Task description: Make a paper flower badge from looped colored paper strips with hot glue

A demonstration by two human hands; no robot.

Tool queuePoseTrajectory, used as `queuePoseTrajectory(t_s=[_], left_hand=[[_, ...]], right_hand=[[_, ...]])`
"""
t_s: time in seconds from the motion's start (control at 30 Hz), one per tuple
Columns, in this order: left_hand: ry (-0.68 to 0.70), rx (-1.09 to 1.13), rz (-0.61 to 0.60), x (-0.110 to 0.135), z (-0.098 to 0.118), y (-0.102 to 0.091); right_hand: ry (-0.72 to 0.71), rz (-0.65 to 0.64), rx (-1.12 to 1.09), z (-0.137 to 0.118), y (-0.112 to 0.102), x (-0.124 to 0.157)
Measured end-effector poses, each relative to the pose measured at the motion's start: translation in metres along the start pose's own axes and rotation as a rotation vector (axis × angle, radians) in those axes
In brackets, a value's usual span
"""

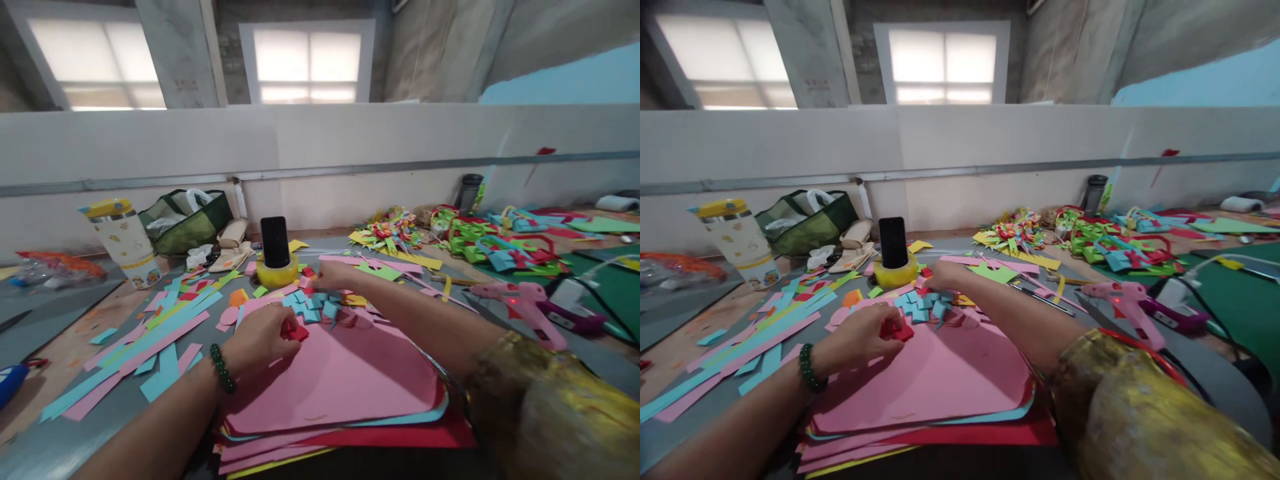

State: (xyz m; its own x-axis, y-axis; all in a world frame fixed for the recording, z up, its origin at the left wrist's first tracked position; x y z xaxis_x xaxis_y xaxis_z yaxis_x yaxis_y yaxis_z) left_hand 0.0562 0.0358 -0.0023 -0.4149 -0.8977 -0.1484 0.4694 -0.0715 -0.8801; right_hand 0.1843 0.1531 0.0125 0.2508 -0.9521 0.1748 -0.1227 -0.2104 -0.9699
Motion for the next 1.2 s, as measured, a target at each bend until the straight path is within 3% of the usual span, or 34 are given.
queuePoseTrajectory(t_s=[0.1,0.2,0.43,0.5,0.63,0.8,0.93,1.07,1.2], left_hand=[[0.014,0.033,0.01,-0.001,0.0,0.0],[0.022,0.089,0.031,-0.001,0.002,-0.002],[0.031,0.282,0.134,-0.006,0.007,-0.007],[0.044,0.305,0.171,-0.01,0.007,-0.004],[0.089,0.304,0.195,-0.015,0.009,0.0],[-0.003,0.188,0.285,-0.013,-0.017,-0.032],[-0.077,0.091,0.157,-0.012,-0.047,-0.049],[-0.103,0.069,-0.048,-0.009,-0.06,-0.043],[-0.127,0.044,-0.137,-0.006,-0.062,-0.034]], right_hand=[[0.013,-0.089,-0.038,0.001,0.017,-0.013],[0.011,-0.115,-0.084,0.002,0.021,-0.016],[-0.03,0.052,-0.201,0.014,-0.022,-0.003],[-0.074,0.025,-0.236,0.013,-0.027,0.007],[-0.157,-0.111,-0.242,0.007,-0.016,0.02],[-0.13,-0.021,-0.156,0.014,-0.011,-0.01],[-0.092,0.078,-0.076,0.02,-0.013,-0.046],[-0.117,0.076,-0.017,0.012,-0.005,-0.067],[-0.117,0.01,0.016,0.007,0.008,-0.074]])
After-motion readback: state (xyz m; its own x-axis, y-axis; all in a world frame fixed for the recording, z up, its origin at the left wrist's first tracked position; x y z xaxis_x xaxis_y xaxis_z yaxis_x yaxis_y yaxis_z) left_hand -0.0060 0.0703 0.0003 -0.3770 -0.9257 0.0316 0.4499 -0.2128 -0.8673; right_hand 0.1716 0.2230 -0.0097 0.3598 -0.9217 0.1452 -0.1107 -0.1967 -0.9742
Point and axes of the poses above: each hand's wrist, its own x-axis away from the middle knuckle, its own y-axis out of the palm, z = x × y, the point moved 8 cm from there along -x, towards the middle knuckle
